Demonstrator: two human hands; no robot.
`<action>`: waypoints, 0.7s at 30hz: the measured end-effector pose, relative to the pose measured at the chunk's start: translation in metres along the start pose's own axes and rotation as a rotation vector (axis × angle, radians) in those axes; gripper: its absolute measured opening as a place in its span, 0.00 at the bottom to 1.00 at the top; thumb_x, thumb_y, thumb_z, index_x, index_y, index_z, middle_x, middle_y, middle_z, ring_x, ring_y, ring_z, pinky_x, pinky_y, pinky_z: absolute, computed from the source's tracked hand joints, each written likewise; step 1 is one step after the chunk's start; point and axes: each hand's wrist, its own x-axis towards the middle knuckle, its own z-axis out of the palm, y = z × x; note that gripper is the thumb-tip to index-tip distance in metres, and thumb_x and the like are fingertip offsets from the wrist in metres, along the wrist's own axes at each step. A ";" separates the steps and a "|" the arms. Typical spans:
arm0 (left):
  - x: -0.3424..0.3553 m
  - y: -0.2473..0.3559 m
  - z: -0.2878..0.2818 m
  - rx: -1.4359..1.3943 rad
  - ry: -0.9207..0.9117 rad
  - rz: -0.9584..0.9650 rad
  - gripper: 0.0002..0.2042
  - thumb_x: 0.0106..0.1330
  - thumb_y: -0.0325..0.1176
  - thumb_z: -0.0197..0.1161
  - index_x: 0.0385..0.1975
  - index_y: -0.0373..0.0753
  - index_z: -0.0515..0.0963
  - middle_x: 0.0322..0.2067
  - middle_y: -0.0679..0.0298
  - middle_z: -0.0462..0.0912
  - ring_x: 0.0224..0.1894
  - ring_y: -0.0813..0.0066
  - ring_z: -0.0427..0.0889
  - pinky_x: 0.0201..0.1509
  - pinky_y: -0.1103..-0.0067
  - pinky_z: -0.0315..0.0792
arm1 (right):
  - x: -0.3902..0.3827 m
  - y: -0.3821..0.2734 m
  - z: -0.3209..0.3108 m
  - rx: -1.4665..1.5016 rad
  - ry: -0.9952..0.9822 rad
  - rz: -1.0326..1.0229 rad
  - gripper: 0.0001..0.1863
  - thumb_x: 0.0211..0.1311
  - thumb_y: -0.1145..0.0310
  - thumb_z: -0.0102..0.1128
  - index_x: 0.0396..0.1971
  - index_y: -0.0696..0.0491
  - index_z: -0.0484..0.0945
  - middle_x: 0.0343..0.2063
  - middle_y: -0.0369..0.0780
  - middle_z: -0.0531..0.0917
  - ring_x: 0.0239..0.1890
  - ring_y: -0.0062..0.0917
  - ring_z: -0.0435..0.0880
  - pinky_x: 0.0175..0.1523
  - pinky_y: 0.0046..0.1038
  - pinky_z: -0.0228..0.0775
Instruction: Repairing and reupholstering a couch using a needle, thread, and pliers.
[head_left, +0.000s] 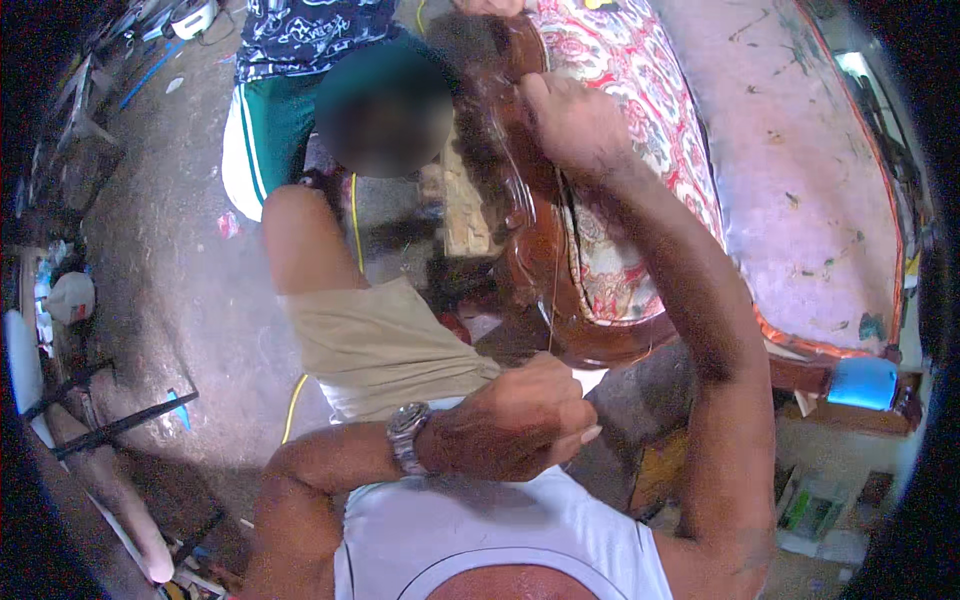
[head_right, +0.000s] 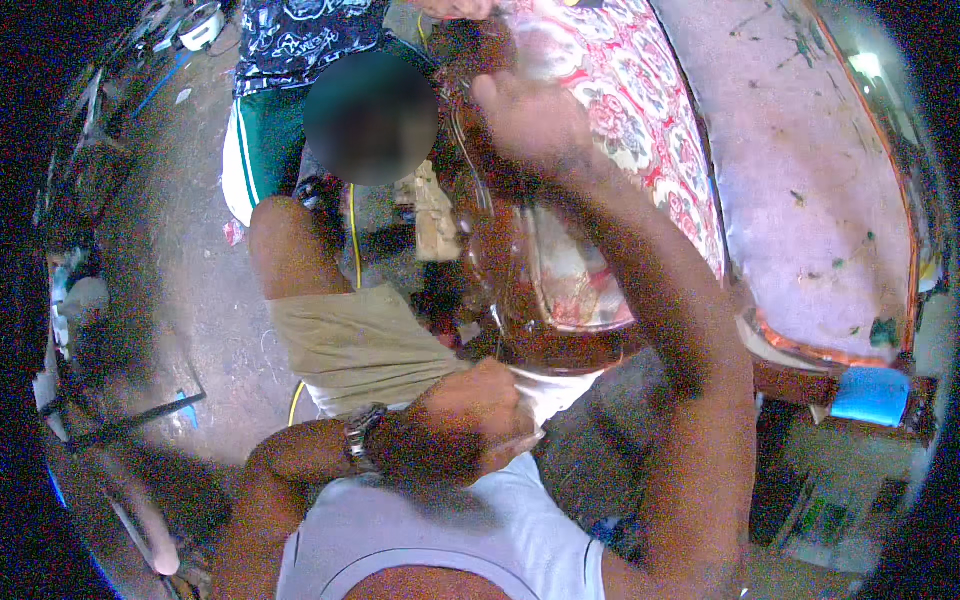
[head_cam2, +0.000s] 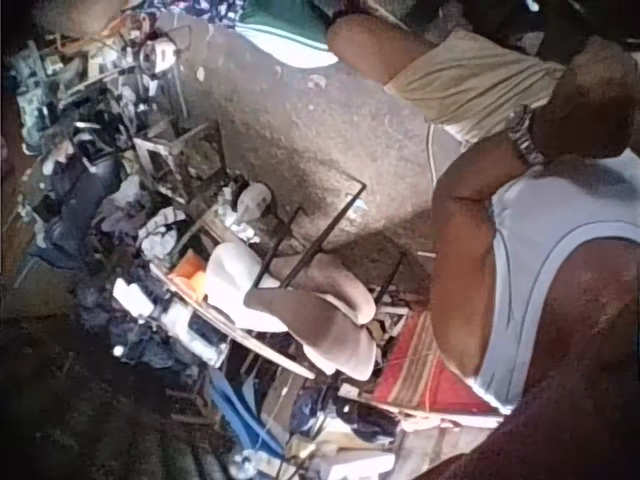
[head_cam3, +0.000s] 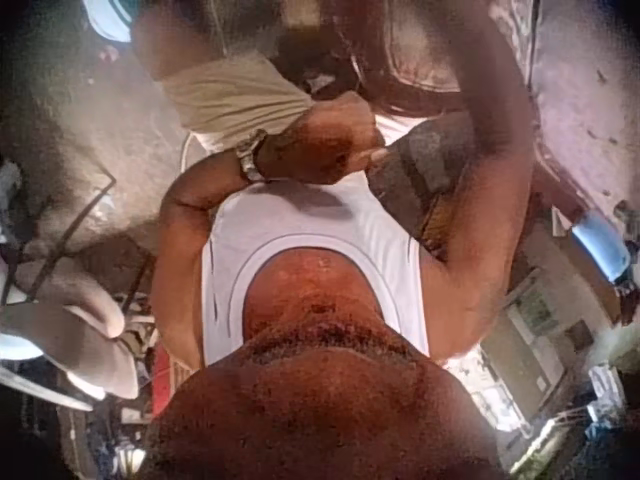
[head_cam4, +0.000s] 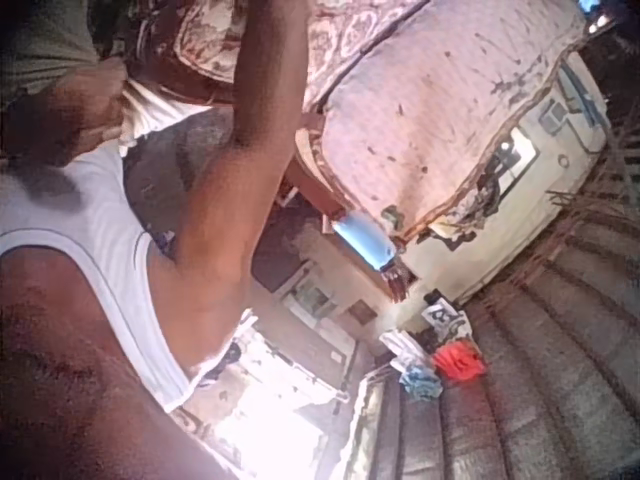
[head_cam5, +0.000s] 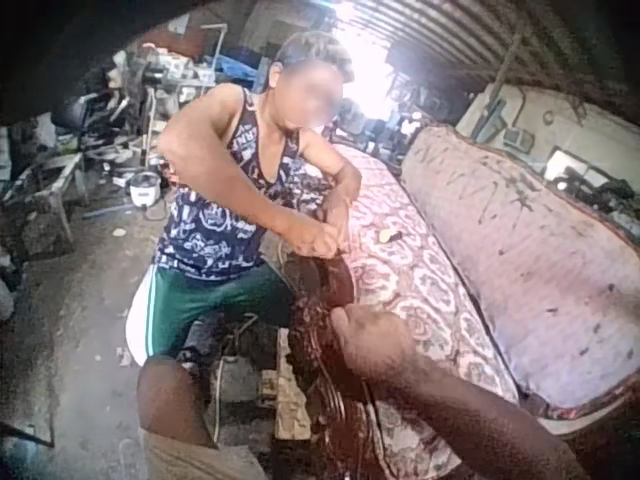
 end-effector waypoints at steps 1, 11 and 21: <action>0.005 0.002 -0.006 -0.005 0.013 0.002 0.07 0.60 0.31 0.67 0.31 0.38 0.75 0.26 0.60 0.70 0.31 0.55 0.74 0.45 0.60 0.71 | 0.003 0.000 0.000 0.094 0.004 -0.048 0.11 0.67 0.69 0.55 0.48 0.53 0.73 0.39 0.48 0.84 0.45 0.45 0.87 0.47 0.47 0.80; 0.075 0.008 0.035 -0.205 0.365 0.285 0.18 0.57 0.30 0.65 0.48 0.32 0.79 0.47 0.50 0.80 0.57 0.49 0.81 0.74 0.42 0.62 | -0.080 0.103 -0.099 0.951 -0.063 0.321 0.16 0.74 0.63 0.62 0.56 0.52 0.78 0.38 0.32 0.83 0.40 0.20 0.79 0.48 0.23 0.66; 0.082 -0.034 0.103 -0.102 0.353 0.286 0.16 0.54 0.32 0.61 0.42 0.32 0.78 0.44 0.53 0.78 0.56 0.54 0.78 0.77 0.46 0.58 | -0.081 0.092 -0.094 1.009 -0.198 0.431 0.14 0.77 0.62 0.57 0.43 0.60 0.78 0.38 0.37 0.79 0.41 0.23 0.80 0.51 0.28 0.73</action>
